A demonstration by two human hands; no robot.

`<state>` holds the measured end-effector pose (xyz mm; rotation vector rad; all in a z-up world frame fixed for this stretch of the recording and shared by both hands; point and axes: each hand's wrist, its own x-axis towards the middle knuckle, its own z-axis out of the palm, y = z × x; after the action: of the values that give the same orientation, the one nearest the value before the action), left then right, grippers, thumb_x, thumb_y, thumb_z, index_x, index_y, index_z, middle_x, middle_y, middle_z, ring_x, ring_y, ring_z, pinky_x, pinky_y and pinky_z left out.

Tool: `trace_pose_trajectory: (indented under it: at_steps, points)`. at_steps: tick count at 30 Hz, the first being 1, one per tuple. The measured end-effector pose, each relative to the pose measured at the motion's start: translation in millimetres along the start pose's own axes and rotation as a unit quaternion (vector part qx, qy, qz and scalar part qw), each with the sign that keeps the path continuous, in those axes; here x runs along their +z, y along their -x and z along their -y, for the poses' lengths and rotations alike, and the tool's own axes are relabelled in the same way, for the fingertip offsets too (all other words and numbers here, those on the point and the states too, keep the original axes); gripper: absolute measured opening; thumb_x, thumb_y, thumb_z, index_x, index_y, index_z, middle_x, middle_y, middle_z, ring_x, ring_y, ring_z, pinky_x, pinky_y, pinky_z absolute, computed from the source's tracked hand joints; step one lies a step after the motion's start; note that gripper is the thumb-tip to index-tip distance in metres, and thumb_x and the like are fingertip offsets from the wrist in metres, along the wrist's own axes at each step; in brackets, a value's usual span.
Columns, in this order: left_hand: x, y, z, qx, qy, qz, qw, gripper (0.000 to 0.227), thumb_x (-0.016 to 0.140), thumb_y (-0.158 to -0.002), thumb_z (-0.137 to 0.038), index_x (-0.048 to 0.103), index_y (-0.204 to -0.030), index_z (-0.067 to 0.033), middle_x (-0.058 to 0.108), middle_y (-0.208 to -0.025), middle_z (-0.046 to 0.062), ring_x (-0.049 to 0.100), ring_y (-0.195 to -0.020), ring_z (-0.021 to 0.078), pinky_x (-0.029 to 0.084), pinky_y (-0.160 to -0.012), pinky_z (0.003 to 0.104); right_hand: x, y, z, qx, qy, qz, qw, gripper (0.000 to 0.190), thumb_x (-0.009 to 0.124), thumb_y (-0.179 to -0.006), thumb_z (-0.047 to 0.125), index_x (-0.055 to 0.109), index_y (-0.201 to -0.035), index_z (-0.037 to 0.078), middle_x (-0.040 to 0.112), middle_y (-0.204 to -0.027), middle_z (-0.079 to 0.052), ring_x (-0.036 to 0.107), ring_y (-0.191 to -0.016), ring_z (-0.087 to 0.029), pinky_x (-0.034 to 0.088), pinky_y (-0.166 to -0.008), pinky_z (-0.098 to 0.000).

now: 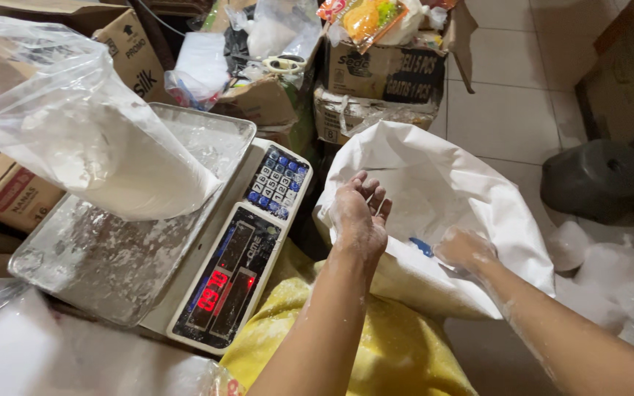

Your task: The person scoops white powder from a large sack into a plastic bag placed on a digital scale, adjusts the amount to reach a target weight, and ties the bag closed. The process is repeated for multiple bags.

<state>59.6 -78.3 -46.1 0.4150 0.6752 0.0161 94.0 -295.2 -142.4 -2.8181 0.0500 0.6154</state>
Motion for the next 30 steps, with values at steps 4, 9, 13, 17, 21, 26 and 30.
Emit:
trace_pose_trajectory:
  at_steps: [4,9,13,17,21,26,30]
  points:
    - [1,3,1,-0.006,0.0,0.001,1.0,0.034,0.046,-0.101,-0.024,0.064,-0.129,-0.0144,0.064,-0.1,0.003,0.057,-0.084,0.0171,0.048,-0.086,0.039,2,5,-11,0.001,-0.084,-0.026,0.996,0.026,0.067,-0.091,0.03,0.08,-0.099,0.008,0.066,-0.077,-0.01,0.056,-0.067,-0.02,0.045,-0.061,-0.0384]
    - [3,5,-3,-0.011,0.013,0.006,1.0,0.033,0.047,-0.101,-0.022,0.065,-0.128,-0.0137,0.064,-0.099,0.003,0.057,-0.083,0.0171,0.048,-0.087,0.039,-6,15,-7,-0.009,-0.186,-0.066,0.98,0.028,0.067,-0.092,0.031,0.081,-0.095,0.007,0.064,-0.068,-0.01,0.052,-0.057,-0.018,0.042,-0.054,-0.0359]
    - [4,8,-10,-0.01,0.024,0.018,1.0,0.031,0.047,-0.102,-0.023,0.064,-0.126,-0.014,0.063,-0.095,0.002,0.056,-0.081,0.0164,0.047,-0.088,0.038,-20,31,3,0.03,-0.276,-0.058,0.959,0.03,0.066,-0.096,0.032,0.081,-0.096,0.006,0.057,-0.059,-0.01,0.043,-0.046,-0.017,0.035,-0.046,-0.0342]
    - [2,11,-16,-0.016,0.024,0.022,0.999,0.03,0.048,-0.102,-0.023,0.065,-0.124,-0.0139,0.064,-0.094,0.001,0.057,-0.082,0.0158,0.047,-0.09,0.037,-38,44,10,0.013,-0.358,-0.037,0.933,0.032,0.063,-0.099,0.032,0.079,-0.101,0.004,0.049,-0.058,-0.002,0.031,-0.041,-0.011,0.025,-0.038,-0.0302]
    - [2,10,-18,-0.018,0.023,0.019,0.999,0.029,0.048,-0.102,-0.024,0.064,-0.125,-0.0147,0.064,-0.095,0.001,0.058,-0.083,0.0161,0.047,-0.092,0.038,-56,53,13,0.005,-0.416,-0.041,0.909,0.029,0.065,-0.097,0.027,0.079,-0.101,0.002,0.052,-0.059,0.0,0.032,-0.041,-0.009,0.024,-0.037,-0.0274]
    - [2,7,-18,-0.014,0.017,0.019,1.0,0.03,0.052,-0.1,-0.025,0.064,-0.125,-0.013,0.065,-0.098,0.002,0.058,-0.089,0.0186,0.047,-0.094,0.04,-82,67,13,0.014,-0.409,-0.03,0.912,0.031,0.066,-0.096,0.031,0.081,-0.101,0.004,0.053,-0.059,-0.001,0.033,-0.043,-0.01,0.026,-0.039,-0.0272]
    - [4,12,-21,0.006,-0.032,0.003,0.999,0.038,0.055,-0.098,-0.027,0.059,-0.133,-0.0124,0.064,-0.12,0.005,0.059,-0.115,0.022,0.043,-0.104,0.046,-105,82,16,0.004,-0.412,-0.024,0.911,0.033,0.068,-0.095,0.034,0.081,-0.1,0.004,0.052,-0.058,-0.001,0.032,-0.044,-0.011,0.025,-0.039,-0.0279]
